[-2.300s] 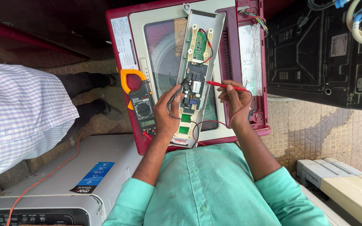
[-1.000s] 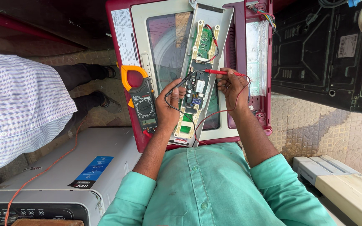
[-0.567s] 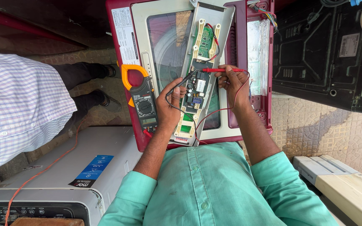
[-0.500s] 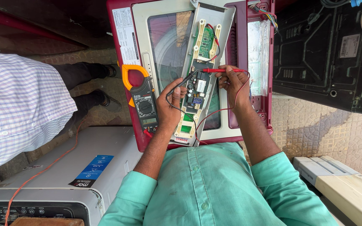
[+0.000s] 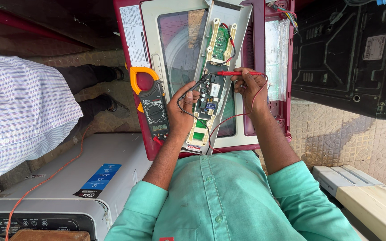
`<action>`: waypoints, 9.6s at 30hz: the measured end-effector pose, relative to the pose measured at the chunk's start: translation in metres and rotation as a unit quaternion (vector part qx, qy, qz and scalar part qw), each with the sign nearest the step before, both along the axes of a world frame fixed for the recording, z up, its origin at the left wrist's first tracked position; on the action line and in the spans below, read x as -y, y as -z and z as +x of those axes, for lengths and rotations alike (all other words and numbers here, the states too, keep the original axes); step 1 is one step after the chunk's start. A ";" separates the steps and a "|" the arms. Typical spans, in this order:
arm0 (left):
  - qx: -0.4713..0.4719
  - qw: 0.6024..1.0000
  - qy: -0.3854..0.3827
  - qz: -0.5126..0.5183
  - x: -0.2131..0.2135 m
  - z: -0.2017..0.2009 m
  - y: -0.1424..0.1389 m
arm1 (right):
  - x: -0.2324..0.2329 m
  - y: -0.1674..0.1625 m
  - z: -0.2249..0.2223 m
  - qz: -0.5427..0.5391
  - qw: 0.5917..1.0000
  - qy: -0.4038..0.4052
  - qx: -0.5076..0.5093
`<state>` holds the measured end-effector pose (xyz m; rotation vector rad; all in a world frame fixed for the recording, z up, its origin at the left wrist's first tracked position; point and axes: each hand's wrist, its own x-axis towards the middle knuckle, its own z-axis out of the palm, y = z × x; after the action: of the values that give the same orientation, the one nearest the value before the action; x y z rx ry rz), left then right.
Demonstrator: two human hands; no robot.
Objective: The person tests a washing machine control board resting on the open machine using a multimeter. They touch the red and black probes to various points on the board, reposition the board and probes, adjust the multimeter, and continue probing different components across the panel.
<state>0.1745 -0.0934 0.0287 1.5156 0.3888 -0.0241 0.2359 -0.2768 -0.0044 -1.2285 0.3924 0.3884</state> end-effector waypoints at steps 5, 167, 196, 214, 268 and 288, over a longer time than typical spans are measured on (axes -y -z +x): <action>-0.007 1.000 0.001 0.006 0.000 -0.001 -0.001 | 0.000 0.000 0.001 -0.010 1.000 -0.007 0.000; -0.029 0.992 0.104 -0.064 -0.033 -0.184 0.011 | 0.137 0.023 -0.214 -0.042 0.990 -0.132 0.032; -0.084 0.968 0.237 0.017 0.062 -0.163 -0.007 | 0.083 -0.024 -0.210 -0.074 0.984 -0.152 0.055; 0.006 0.958 0.041 0.283 -0.061 -0.173 0.020 | 0.082 -0.007 -0.253 -0.140 0.986 0.093 0.001; -0.086 0.989 -0.027 -0.120 0.217 -0.159 0.032 | 0.188 -0.085 -0.150 -0.398 0.705 -0.506 0.298; -0.105 0.886 -0.326 -0.312 0.224 -0.131 0.061 | 0.197 0.022 0.011 -0.481 0.710 -0.349 0.378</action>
<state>0.0439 -0.3178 -0.0323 0.6910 0.9535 0.2037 0.2469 -0.4743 -0.0263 -2.4333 -0.7437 0.2632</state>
